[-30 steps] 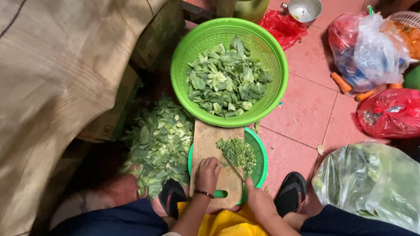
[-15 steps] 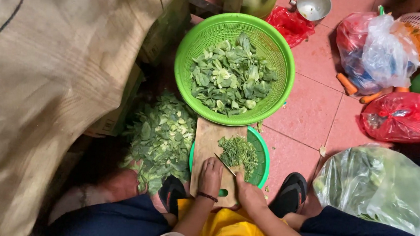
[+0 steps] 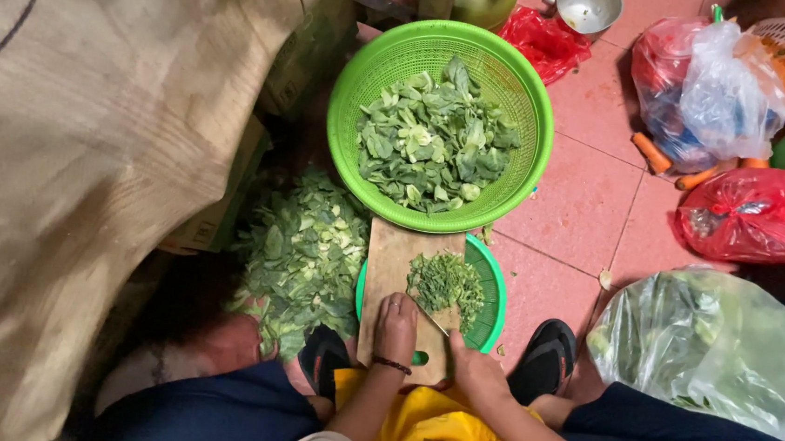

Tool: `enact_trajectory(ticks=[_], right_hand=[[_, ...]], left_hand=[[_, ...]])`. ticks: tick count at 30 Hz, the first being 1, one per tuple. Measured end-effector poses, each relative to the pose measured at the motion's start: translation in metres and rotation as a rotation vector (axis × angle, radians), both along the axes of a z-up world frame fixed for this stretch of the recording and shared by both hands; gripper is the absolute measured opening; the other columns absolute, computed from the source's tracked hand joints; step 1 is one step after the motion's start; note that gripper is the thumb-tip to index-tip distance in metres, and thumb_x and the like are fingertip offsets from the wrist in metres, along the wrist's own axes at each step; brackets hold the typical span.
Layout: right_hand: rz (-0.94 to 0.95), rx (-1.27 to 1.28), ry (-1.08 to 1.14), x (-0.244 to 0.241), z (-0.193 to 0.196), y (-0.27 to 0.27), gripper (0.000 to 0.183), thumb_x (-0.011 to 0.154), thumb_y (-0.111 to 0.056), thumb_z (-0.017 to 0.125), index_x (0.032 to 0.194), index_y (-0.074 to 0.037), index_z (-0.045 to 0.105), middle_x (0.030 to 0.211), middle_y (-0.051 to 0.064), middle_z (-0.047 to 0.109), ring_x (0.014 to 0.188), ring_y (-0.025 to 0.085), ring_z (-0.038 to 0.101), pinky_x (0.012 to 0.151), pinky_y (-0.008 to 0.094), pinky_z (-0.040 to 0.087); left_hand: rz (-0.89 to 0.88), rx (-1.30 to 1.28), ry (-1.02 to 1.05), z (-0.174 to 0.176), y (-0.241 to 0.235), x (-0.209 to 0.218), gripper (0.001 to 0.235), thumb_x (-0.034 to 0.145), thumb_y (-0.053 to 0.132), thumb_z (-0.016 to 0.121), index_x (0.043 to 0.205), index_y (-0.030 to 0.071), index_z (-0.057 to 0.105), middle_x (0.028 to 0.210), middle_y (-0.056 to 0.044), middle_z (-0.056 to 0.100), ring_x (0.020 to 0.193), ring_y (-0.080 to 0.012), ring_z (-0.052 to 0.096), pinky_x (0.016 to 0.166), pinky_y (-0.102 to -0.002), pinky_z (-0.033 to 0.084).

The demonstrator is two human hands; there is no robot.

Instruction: Chopping leafy green vegetables on a wooden cutting board.

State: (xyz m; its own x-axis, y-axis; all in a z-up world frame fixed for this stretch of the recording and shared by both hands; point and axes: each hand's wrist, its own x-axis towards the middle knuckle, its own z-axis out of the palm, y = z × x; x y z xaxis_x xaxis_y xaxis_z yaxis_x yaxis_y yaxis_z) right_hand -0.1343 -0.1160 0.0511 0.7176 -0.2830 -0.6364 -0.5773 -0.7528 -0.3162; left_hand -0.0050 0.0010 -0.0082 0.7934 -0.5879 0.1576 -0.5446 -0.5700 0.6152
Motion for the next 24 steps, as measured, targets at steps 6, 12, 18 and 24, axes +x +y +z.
enact_trajectory(ticks=[6, 12, 18, 24], right_hand=[[-0.015, 0.001, -0.138, 0.004, -0.036, -0.002, 0.041, 0.092, -0.01, 0.049, 0.132, -0.008, 0.038, 0.098, 0.026, 0.072, 0.091, 0.045, 0.072, 0.077, 0.053, 0.057], [0.031, -0.054, 0.027, -0.023, 0.006, -0.005, 0.043, 0.094, -0.016, 0.05, 0.134, -0.009, 0.035, 0.094, 0.026, 0.073, 0.09, 0.043, 0.073, 0.077, 0.053, 0.057], [0.01, -0.005, -0.005, 0.006, 0.04, 0.005, 0.059, 0.088, -0.033, 0.061, 0.134, -0.008, 0.034, 0.095, 0.026, 0.072, 0.092, 0.046, 0.07, 0.078, 0.055, 0.055], [-0.005, -0.02, -0.149, 0.001, -0.06, 0.01, 0.031, 0.096, -0.008, 0.045, 0.126, -0.008, 0.043, 0.098, 0.027, 0.072, 0.092, 0.045, 0.071, 0.079, 0.055, 0.056]], left_hand=[[0.037, -0.043, -0.065, -0.01, 0.002, -0.002, 0.015, 0.089, 0.002, 0.063, 0.104, 0.0, 0.062, 0.107, -0.017, 0.062, 0.106, -0.0371, 0.059, 0.091, -0.044, 0.051], [0.13, -0.067, 0.113, 0.022, 0.002, 0.004, 0.008, 0.086, 0.003, 0.065, 0.094, 0.005, 0.065, 0.1, -0.015, 0.062, 0.099, -0.0373, 0.059, 0.083, -0.046, 0.05], [0.088, -0.074, 0.045, 0.012, 0.001, 0.004, 0.007, 0.087, 0.003, 0.065, 0.094, 0.003, 0.062, 0.099, -0.016, 0.062, 0.101, -0.0377, 0.058, 0.086, -0.047, 0.05], [0.116, -0.117, -0.062, 0.004, 0.004, -0.001, 0.006, 0.09, 0.003, 0.063, 0.096, 0.004, 0.062, 0.103, -0.016, 0.062, 0.102, -0.0372, 0.059, 0.087, -0.046, 0.051]])
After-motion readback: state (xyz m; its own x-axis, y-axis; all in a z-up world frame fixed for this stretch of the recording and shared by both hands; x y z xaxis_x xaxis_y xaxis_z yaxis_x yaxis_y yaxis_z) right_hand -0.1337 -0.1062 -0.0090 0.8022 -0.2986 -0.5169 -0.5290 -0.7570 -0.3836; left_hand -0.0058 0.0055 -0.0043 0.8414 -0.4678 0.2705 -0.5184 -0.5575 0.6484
